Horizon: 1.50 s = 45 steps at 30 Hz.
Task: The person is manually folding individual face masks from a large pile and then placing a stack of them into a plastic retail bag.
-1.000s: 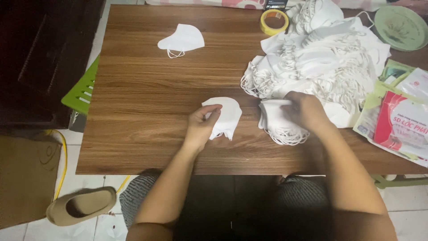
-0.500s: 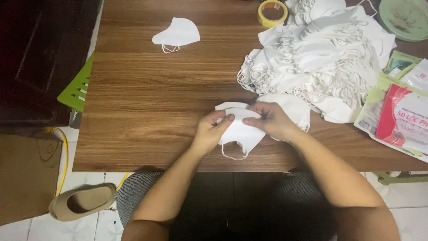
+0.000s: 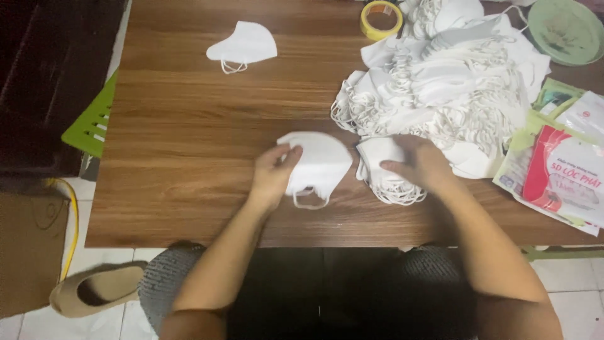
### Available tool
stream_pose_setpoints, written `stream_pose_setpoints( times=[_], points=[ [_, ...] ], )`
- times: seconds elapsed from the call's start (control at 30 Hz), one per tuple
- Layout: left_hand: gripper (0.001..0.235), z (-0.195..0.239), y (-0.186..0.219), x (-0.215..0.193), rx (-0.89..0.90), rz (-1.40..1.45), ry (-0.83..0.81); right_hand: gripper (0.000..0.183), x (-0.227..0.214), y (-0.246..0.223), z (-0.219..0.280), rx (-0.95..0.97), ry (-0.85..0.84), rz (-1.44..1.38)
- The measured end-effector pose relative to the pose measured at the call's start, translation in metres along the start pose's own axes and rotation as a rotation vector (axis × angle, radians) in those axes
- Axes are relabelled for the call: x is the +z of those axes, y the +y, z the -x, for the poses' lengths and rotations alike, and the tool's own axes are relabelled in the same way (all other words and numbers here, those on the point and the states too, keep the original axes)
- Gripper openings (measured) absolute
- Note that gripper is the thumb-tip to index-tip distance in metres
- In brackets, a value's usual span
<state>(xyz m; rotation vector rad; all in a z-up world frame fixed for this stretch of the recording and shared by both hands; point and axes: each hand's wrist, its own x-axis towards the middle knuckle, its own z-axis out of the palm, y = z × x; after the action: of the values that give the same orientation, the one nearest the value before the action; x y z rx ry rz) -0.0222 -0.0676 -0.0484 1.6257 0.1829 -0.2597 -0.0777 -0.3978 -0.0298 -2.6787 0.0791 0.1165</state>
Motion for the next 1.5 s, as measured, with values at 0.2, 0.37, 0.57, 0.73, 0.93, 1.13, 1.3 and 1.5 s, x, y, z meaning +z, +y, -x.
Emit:
stream_pose_setpoints(
  times=[0.2,0.37,0.57,0.73,0.93,1.13,1.3,1.5],
  points=[
    [0.023,0.014,0.032,0.033,0.038,0.47,-0.032,0.074,-0.004,-0.018,-0.011,0.014,-0.042,0.343],
    [0.025,0.015,0.03,0.039,0.03,0.513,-0.01,0.073,0.005,-0.008,-0.022,0.027,-0.047,0.416],
    [0.014,0.009,0.028,0.029,0.08,0.56,0.0,0.072,0.009,-0.012,-0.024,0.022,-0.008,0.502],
    [0.014,0.002,0.011,0.032,0.074,0.571,-0.004,0.068,0.005,-0.022,-0.016,0.025,0.054,0.522],
    [0.016,0.007,0.005,0.041,0.093,0.473,0.062,0.047,0.002,-0.005,-0.013,-0.046,0.17,0.38],
    [0.016,0.024,0.019,0.035,0.161,0.308,0.121,0.024,-0.021,-0.008,0.006,-0.064,0.276,-0.028],
    [0.014,0.026,0.018,0.031,0.205,0.235,0.117,0.018,-0.039,-0.04,0.021,-0.017,0.127,-0.723],
    [0.017,0.033,0.017,0.043,0.1,0.334,0.015,0.014,-0.02,-0.077,0.02,0.036,-0.019,-0.878]
  ],
)
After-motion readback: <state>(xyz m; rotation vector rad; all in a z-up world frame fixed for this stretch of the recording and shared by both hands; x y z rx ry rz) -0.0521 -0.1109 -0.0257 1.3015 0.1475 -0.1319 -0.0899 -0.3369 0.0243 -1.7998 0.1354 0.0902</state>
